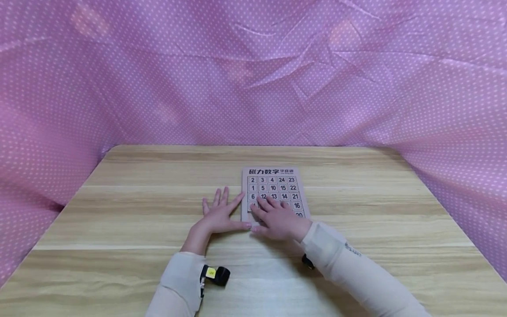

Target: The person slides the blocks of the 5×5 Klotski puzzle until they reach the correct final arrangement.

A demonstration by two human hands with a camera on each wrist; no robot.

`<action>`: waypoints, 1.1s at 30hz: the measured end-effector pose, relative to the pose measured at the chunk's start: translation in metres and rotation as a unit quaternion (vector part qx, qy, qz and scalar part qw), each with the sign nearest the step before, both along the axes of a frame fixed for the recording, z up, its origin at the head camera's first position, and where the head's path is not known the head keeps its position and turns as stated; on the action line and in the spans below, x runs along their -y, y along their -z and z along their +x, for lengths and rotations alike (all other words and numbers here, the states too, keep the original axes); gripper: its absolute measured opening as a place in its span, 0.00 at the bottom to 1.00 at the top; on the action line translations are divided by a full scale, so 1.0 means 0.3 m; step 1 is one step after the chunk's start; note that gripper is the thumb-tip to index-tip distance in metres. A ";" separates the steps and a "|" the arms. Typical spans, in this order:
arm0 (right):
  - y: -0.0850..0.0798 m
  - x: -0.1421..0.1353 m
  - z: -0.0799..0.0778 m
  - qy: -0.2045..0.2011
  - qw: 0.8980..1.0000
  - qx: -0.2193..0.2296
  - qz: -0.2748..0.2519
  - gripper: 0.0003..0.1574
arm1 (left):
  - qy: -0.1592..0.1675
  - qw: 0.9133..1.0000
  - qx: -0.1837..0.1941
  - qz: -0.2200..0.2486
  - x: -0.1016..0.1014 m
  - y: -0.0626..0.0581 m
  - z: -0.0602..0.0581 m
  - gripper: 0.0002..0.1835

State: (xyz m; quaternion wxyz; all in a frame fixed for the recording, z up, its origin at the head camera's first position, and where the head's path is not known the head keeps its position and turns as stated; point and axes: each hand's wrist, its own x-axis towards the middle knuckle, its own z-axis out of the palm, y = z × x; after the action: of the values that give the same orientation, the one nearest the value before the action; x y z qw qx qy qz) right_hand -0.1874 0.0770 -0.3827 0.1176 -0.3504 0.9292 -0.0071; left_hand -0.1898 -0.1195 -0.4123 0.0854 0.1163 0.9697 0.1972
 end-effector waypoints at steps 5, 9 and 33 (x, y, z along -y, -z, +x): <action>-0.001 0.004 -0.003 0.002 1.000 0.000 0.004 0.42 | -0.001 1.000 -0.002 -0.001 -0.001 -0.003 0.002 0.53; -0.009 -0.012 0.005 0.001 1.000 0.004 -0.008 0.42 | -0.001 1.000 0.001 0.003 -0.004 -0.009 0.005 0.53; -0.037 -0.327 0.097 0.048 0.998 0.004 -0.041 0.41 | -0.005 1.000 0.005 0.010 -0.008 -0.012 0.006 0.53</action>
State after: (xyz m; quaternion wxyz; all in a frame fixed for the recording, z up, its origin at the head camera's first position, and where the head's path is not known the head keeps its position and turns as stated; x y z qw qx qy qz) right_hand -0.1584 0.1751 -0.3715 0.1058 -0.3101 0.9433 -0.0522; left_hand -0.1879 -0.1171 -0.4087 0.0884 0.1117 0.9677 0.2078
